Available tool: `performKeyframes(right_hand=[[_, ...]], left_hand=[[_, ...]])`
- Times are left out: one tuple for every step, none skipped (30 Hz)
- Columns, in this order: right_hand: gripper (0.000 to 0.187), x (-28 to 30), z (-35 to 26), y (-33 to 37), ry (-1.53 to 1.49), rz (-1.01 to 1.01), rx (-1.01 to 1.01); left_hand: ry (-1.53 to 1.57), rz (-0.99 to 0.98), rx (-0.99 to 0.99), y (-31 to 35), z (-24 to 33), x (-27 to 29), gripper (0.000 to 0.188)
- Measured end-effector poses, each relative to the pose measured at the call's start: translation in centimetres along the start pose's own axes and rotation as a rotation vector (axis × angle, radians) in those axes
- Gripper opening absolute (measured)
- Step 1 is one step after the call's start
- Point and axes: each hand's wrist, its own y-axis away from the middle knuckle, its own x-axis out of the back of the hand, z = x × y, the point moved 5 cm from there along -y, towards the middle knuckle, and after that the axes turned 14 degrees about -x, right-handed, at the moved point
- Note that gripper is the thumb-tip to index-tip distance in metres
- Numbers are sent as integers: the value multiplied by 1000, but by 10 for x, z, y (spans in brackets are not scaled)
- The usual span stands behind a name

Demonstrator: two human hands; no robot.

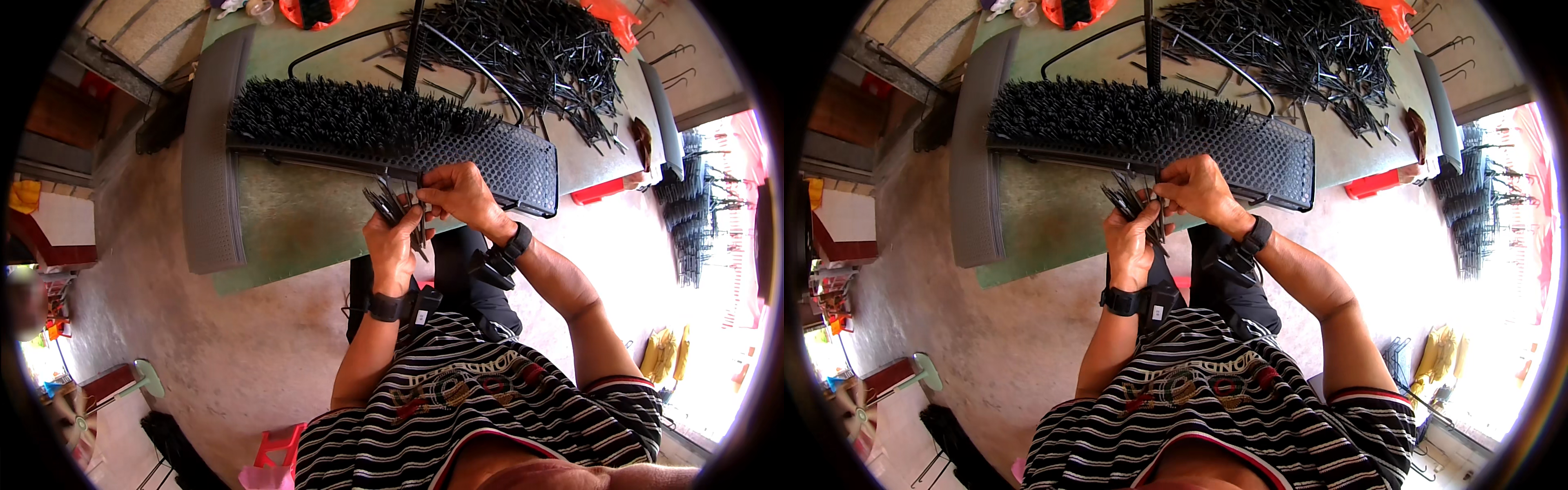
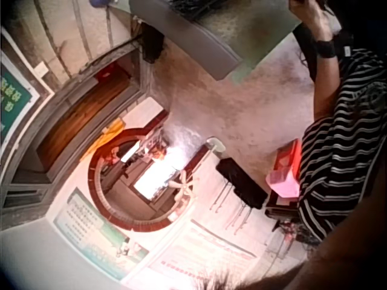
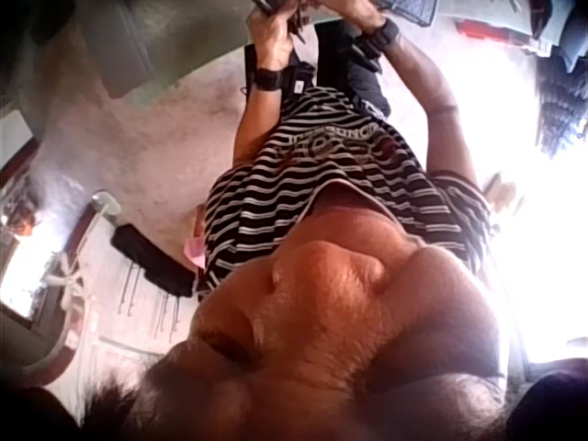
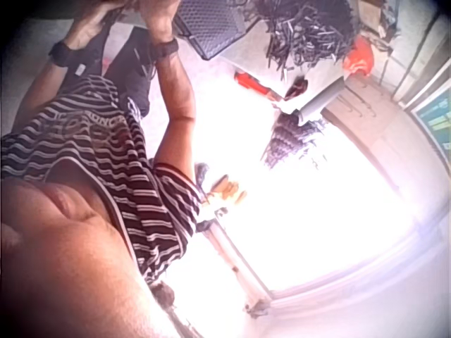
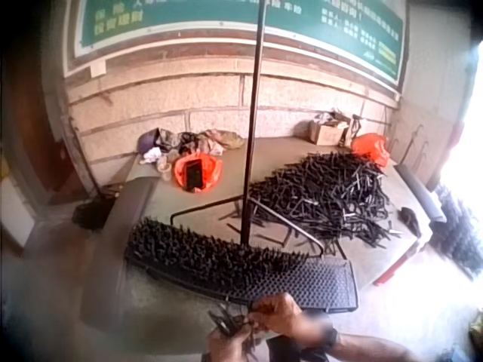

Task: The person inserts black plastic bristles into the holes of a rectangular broom base. They hold a bundle of bristles in one hand and use the other to place them one by one into the grid. The person occasionally gathers more bristles from a pile on the table to continue the assembly.

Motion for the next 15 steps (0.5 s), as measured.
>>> performKeyframes(right_hand=[[16, 0, -1, 2, 0, 11, -3], [16, 0, -1, 3, 1, 22, -6], [16, 3, -3, 3, -3, 60, 29], [17, 7, -5, 3, -7, 99, 66], [18, 11, -8, 3, -10, 138, 103], [19, 14, -16, 5, -63, 218, 205], [21, 17, -26, 8, -115, 298, 306], [23, 20, -35, 11, -167, 378, 407], [24, 19, -40, 11, -102, 405, 473], [24, 17, -43, 11, -77, 424, 519], [24, 14, -46, 10, -51, 442, 565], [23, 10, -49, 10, -26, 459, 611], [22, 7, -52, 8, -2, 458, 623], [22, 6, -51, 6, 16, 453, 630], [22, 4, -49, 2, 35, 449, 638]], left_hand=[[-10, 1, -9, 1, -1, 1, 17], [-19, 3, -18, 1, -1, 2, 18], [-20, 18, -20, 1, -2, 4, 18], [-21, 31, -22, -1, -2, 7, 19], [-21, 45, -25, -2, -1, 9, 19], [-9, 54, -9, -2, 1, 10, 19], [3, 64, 8, -2, 5, 9, 18], [15, 75, 26, -2, 7, 10, 18], [0, 60, 33, -3, 4, 14, 20], [2, 65, 42, -2, 4, 15, 21], [3, 70, 51, -2, 4, 15, 21], [5, 76, 60, -1, 4, 16, 21], [11, 80, 67, -1, 3, 17, 21], [18, 85, 74, -2, 3, 19, 21], [25, 89, 81, -2, 2, 20, 22]])
